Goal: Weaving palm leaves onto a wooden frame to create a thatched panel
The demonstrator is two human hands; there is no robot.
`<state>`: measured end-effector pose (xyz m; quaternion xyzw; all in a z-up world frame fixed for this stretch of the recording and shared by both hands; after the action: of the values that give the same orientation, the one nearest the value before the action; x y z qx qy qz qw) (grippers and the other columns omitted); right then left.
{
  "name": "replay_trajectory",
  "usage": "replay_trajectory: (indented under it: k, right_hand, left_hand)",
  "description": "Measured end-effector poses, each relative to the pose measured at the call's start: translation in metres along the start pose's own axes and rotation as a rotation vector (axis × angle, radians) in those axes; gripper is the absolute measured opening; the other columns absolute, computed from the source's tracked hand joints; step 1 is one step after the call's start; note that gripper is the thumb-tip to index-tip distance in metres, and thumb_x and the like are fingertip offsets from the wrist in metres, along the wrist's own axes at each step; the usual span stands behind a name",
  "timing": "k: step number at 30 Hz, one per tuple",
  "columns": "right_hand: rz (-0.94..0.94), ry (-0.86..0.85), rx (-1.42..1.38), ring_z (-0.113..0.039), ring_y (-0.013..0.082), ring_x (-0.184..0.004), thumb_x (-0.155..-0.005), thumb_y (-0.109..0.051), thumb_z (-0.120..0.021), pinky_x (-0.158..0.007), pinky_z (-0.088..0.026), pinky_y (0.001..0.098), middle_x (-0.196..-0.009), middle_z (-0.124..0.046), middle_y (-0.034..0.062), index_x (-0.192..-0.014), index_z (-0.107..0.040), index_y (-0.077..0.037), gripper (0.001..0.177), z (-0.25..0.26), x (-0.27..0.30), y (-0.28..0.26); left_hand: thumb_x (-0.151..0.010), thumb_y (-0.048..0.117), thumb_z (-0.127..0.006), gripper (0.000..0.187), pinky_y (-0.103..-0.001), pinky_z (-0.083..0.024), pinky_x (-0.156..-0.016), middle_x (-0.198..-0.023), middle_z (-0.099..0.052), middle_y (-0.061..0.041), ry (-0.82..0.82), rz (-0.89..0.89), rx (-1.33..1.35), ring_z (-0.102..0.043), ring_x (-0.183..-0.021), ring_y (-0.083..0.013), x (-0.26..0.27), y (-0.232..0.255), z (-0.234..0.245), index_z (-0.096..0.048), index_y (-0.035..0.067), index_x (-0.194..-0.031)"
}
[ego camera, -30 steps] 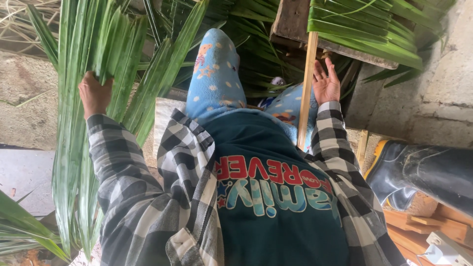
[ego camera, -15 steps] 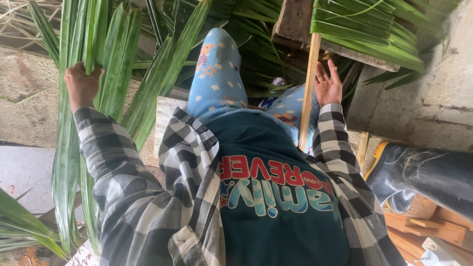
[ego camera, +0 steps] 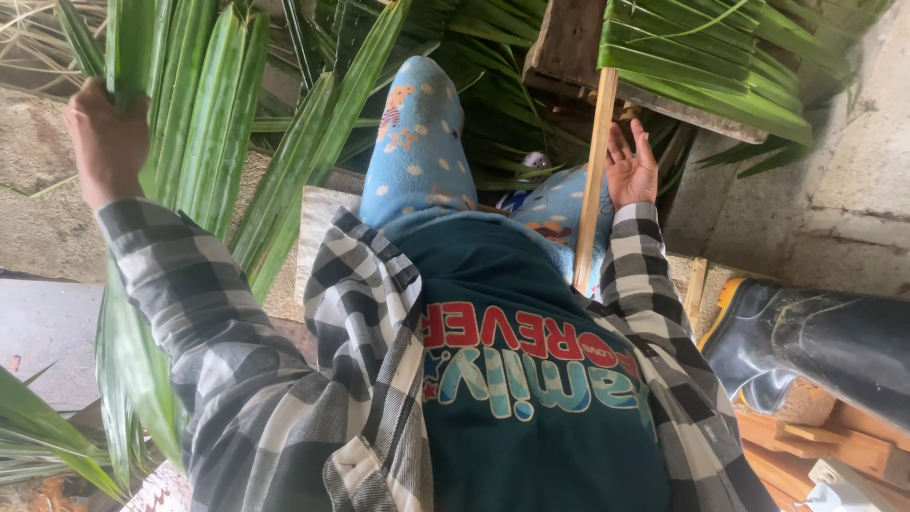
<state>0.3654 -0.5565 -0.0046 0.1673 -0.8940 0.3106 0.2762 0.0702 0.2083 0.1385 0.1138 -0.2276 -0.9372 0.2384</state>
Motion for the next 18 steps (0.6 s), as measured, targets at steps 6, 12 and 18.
replay_trajectory:
  k: [6,12,18]
  right_hand:
    - [0.002,-0.015,-0.012,-0.067,0.0356,-0.125,-0.094,-0.02,-0.073,-0.116,-0.052,0.052,-0.138,-0.064,0.0303,-0.146,-0.057,-0.009,0.056,0.004,-0.004,-0.001]
    - [0.396,0.254,0.19,-0.074,0.0314,-0.085,-0.093,-0.007,-0.068,-0.075,-0.067,0.0446,-0.098,-0.074,0.0197,-0.135,-0.06,0.003,0.044,-0.033,0.032,-0.022]
    - [0.89,0.181,0.633,-0.065,0.0155,-0.05,-0.088,-0.021,-0.078,-0.043,-0.055,0.026,-0.073,-0.075,0.0075,-0.093,-0.08,-0.011,0.011,-0.169,0.124,-0.004]
  left_hand:
    - [-0.132,0.021,-0.064,0.03,-0.043,-0.057,-0.062,-0.091,-0.066,-0.009,-0.123,0.153,-0.147,-0.063,-0.072,-0.0205,-0.031,0.045,0.018,-0.064,0.002,-0.109]
    - [-0.127,0.024,-0.044,0.031,-0.03,-0.056,-0.058,-0.093,-0.064,-0.014,-0.145,-0.02,-0.611,-0.06,-0.071,-0.0209,-0.038,0.182,-0.005,-0.056,-0.003,-0.117]
    - [-0.107,0.019,-0.041,0.023,-0.04,-0.054,-0.069,-0.101,-0.064,-0.014,-0.121,-0.267,-0.699,-0.064,-0.082,-0.0279,-0.027,0.335,-0.09,-0.054,0.005,-0.121]
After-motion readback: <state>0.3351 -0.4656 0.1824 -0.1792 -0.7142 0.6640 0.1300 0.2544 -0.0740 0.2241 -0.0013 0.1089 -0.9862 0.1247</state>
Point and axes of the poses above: each hand's wrist, its own x-axis away from the middle knuckle, its own z-axis out of the back of the hand, y = z × x, the point moved 6 cm from there along -x, towards the middle knuckle
